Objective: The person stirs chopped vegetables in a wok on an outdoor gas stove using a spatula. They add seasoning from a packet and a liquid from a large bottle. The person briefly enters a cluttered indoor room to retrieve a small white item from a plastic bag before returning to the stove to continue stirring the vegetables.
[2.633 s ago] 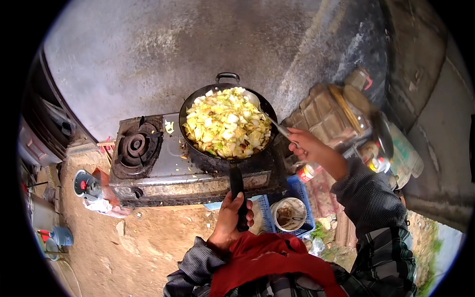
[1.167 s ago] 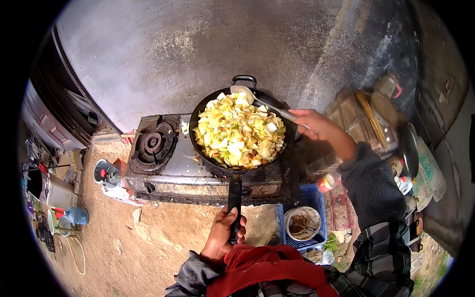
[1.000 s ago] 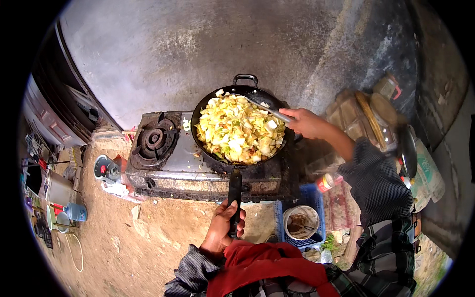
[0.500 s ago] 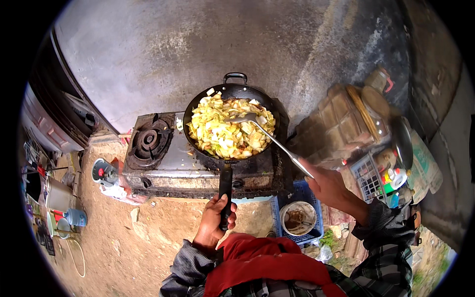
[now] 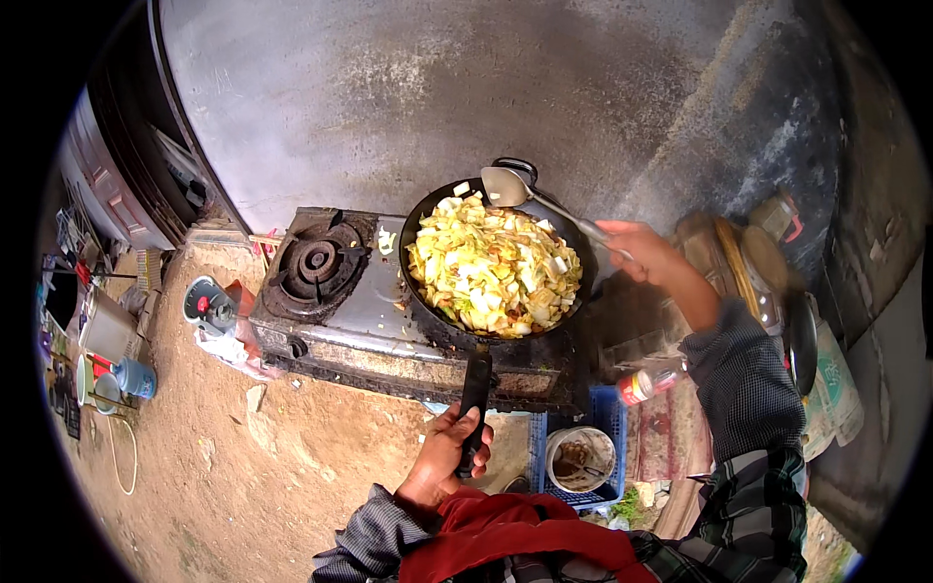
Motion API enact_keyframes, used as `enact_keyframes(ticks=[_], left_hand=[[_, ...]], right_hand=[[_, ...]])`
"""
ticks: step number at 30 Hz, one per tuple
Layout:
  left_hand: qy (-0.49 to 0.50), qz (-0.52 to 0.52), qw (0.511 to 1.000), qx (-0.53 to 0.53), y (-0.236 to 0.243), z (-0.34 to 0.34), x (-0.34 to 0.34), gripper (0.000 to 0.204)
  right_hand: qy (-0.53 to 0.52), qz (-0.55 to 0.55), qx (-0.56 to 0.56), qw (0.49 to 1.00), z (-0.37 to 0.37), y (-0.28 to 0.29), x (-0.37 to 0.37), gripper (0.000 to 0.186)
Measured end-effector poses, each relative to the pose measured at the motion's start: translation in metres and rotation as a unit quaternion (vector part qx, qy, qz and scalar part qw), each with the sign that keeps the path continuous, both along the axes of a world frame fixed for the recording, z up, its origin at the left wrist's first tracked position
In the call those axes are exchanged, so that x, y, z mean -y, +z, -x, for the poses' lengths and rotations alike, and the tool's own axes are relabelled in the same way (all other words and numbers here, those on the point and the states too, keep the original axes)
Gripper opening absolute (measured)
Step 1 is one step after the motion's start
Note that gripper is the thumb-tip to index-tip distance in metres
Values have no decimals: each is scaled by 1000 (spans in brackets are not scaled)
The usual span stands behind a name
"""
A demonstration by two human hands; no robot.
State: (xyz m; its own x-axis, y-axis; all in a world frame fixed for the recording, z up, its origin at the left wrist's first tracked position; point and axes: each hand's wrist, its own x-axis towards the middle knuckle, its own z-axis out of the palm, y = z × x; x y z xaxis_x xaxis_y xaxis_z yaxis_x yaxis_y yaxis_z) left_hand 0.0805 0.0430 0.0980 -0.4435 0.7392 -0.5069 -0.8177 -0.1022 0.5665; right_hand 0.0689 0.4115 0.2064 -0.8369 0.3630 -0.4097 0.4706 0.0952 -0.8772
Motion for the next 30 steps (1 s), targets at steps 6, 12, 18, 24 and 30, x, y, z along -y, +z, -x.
enact_keyframes(ticks=[6,12,18,24,30], left_hand=[[4,-3,1000,16,3,-1,-1,11],[11,5,1000,15,7,0,-1,11],[18,-19,1000,2,0,0,-1,11],[23,-7,1000,0,2,0,0,10],[20,1,1000,-2,5,-1,0,10]], right_hand=[[136,-130,46,981,33,26,31,53],[287,-446,-40,847,2,19,67,57],[291,-533,-31,794,-81,9,79,58],[211,-493,-118,836,-133,5,59,54],[110,-339,-96,929,-79,5,30,52]])
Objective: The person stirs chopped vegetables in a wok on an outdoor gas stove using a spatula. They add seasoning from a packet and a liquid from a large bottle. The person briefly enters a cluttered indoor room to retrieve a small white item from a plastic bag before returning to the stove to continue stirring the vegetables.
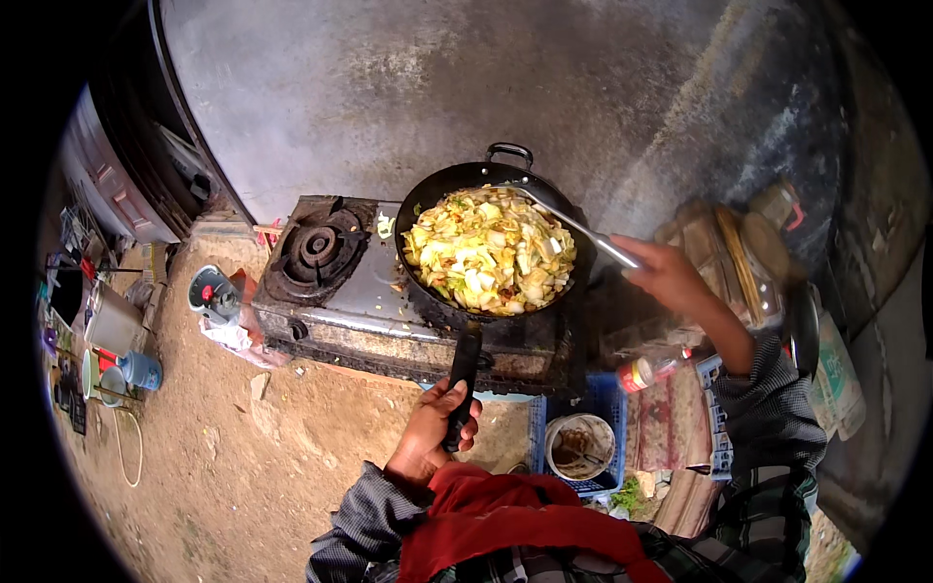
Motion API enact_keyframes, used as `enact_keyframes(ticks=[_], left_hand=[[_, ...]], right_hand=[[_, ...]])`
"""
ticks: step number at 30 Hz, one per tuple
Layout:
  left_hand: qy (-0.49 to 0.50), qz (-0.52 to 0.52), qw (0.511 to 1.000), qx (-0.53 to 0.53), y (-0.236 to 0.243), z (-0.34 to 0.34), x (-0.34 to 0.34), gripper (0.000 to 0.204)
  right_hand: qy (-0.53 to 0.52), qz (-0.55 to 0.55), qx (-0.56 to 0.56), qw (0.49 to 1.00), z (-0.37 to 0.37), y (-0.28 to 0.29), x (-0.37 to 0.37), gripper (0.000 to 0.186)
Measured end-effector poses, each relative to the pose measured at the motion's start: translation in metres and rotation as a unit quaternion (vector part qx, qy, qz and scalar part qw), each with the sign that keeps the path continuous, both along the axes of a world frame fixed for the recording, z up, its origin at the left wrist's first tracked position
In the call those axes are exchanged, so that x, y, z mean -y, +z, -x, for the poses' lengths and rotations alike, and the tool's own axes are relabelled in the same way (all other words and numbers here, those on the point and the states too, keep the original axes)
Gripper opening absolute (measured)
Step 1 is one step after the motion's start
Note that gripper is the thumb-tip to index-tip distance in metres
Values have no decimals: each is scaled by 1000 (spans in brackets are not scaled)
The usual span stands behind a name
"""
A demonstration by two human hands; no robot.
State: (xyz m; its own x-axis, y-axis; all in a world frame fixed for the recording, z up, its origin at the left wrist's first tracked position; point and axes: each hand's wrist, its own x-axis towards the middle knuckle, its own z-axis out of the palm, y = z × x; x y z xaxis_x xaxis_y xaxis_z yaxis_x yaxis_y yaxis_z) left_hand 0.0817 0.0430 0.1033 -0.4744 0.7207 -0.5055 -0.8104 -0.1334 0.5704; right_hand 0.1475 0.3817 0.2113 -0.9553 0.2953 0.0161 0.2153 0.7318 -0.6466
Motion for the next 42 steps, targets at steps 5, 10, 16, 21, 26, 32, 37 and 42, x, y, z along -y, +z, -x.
enact_keyframes(ticks=[5,10,16,21,26,32,37,42], left_hand=[[-2,-8,1000,1,1,0,-1,10],[-6,-20,1000,8,-3,0,-2,11],[-8,-14,1000,5,-1,0,-3,13],[-1,-12,1000,0,-4,1,1,13],[0,-6,1000,-2,-5,0,-2,17],[-26,7,1000,-11,-5,1,-4,34],[-16,-10,1000,-2,-8,0,-1,24],[-29,-6,1000,9,-1,-12,-17,24]], right_hand=[[-51,81,80,992,90,-1,11,52],[41,52,100,993,119,0,7,52],[155,-209,129,957,73,53,53,51],[236,-317,21,918,18,38,54,47],[179,-313,27,932,-44,45,43,46],[71,-202,44,976,-99,98,49,52],[35,-176,146,973,-115,119,51,51],[46,-224,173,958,-105,90,47,48]])
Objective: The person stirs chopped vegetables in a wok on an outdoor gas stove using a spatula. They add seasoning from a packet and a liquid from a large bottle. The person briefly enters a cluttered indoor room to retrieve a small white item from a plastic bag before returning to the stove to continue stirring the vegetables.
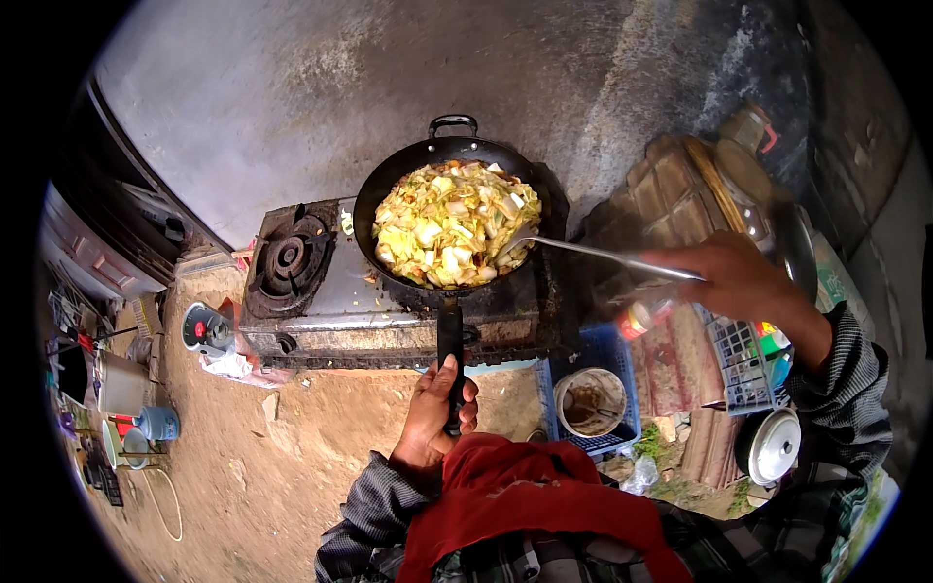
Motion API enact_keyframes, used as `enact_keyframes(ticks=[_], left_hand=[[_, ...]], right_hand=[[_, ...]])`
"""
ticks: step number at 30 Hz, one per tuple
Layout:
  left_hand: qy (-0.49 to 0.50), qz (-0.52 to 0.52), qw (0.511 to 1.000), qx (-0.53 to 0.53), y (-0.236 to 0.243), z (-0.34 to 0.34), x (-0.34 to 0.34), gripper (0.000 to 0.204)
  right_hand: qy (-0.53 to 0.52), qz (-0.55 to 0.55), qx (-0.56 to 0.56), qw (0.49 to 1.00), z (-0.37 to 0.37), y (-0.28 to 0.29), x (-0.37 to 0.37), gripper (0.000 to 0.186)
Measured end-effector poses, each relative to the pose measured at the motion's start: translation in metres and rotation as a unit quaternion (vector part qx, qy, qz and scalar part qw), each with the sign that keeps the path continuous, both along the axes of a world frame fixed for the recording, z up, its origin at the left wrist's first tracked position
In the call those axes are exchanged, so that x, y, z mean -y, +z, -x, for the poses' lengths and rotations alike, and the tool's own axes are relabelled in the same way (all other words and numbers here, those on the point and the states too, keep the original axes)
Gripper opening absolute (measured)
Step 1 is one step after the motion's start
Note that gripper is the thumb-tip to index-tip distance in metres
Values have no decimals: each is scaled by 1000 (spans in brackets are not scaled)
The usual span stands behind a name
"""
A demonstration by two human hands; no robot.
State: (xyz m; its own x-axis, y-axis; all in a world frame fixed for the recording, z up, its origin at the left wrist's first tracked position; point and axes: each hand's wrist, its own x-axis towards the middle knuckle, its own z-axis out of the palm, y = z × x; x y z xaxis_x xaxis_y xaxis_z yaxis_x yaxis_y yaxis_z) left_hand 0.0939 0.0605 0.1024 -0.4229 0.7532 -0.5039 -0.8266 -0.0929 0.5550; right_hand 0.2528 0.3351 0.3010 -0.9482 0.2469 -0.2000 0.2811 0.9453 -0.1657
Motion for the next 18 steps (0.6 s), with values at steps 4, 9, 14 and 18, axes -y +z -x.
enact_keyframes(ticks=[4,9,14,18], left_hand=[[7,6,1000,-12,-5,0,6,27],[0,-6,1000,-20,-5,1,3,27],[11,-5,1000,-18,-9,3,8,27],[16,-6,1000,-8,-6,1,10,26]], right_hand=[[-2,24,15,1000,29,-34,10,46],[-32,19,17,999,43,-49,7,46],[4,-97,20,995,34,10,13,44],[-3,-135,88,987,41,54,22,41]])
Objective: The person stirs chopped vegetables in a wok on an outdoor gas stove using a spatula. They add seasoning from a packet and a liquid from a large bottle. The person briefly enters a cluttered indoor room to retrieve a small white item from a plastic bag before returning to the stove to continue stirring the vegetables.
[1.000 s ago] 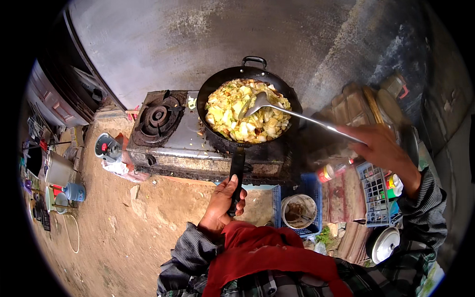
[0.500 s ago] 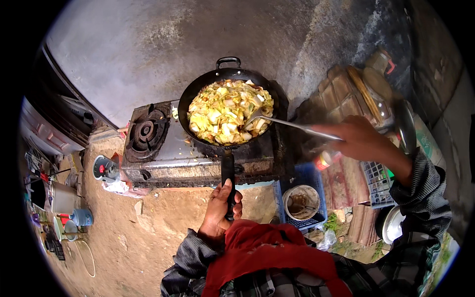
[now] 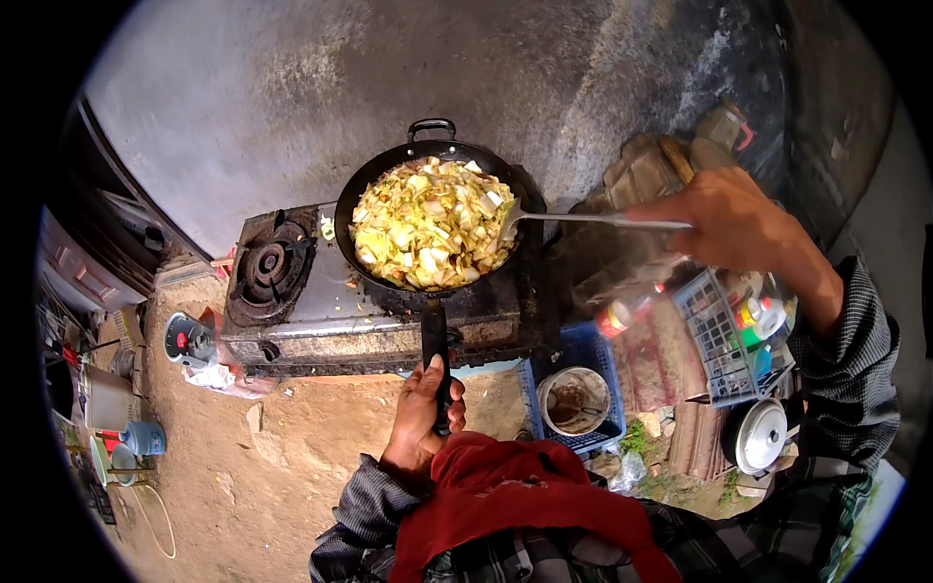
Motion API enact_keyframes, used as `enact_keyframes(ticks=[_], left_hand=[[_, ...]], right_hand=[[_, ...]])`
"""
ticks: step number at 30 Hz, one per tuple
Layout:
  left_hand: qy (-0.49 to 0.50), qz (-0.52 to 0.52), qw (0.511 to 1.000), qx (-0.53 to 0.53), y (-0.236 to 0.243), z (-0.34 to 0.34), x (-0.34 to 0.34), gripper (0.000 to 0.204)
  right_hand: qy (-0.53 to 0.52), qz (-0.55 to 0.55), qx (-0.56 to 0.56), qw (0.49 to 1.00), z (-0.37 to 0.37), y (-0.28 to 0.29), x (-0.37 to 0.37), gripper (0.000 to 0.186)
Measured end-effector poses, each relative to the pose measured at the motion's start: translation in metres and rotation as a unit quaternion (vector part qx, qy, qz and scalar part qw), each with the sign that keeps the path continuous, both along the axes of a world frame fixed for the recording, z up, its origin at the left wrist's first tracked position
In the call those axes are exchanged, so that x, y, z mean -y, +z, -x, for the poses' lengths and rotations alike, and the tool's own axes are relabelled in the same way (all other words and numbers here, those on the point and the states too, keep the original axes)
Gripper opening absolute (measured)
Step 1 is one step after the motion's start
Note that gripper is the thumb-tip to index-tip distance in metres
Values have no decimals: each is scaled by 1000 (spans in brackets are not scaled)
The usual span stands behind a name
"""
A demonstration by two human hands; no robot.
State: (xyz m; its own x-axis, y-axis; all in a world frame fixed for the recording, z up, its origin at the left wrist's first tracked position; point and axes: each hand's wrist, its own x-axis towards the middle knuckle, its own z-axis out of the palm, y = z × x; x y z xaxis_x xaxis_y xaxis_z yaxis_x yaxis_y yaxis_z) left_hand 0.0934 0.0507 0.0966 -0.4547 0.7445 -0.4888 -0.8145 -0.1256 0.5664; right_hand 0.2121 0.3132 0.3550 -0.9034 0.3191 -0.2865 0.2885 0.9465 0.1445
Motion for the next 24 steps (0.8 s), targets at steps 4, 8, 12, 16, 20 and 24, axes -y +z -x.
enact_keyframes(ticks=[4,8,12,16,20,24], left_hand=[[-40,-22,999,8,1,0,-16,25],[-13,-10,1000,-4,-2,2,-4,23],[-17,0,1000,3,2,1,-8,29],[3,2,1000,2,0,1,-2,28],[-5,-6,1000,13,4,0,-4,27],[-4,-10,1000,21,2,0,-1,23]], right_hand=[[1,5,-4,1000,7,-21,-12,40],[30,80,-21,996,50,-71,-28,42],[58,92,-86,990,28,-49,-40,44],[-36,211,-32,976,14,4,-22,45],[-53,292,-17,955,9,-1,-14,44],[-29,268,-7,963,30,-42,7,44]])
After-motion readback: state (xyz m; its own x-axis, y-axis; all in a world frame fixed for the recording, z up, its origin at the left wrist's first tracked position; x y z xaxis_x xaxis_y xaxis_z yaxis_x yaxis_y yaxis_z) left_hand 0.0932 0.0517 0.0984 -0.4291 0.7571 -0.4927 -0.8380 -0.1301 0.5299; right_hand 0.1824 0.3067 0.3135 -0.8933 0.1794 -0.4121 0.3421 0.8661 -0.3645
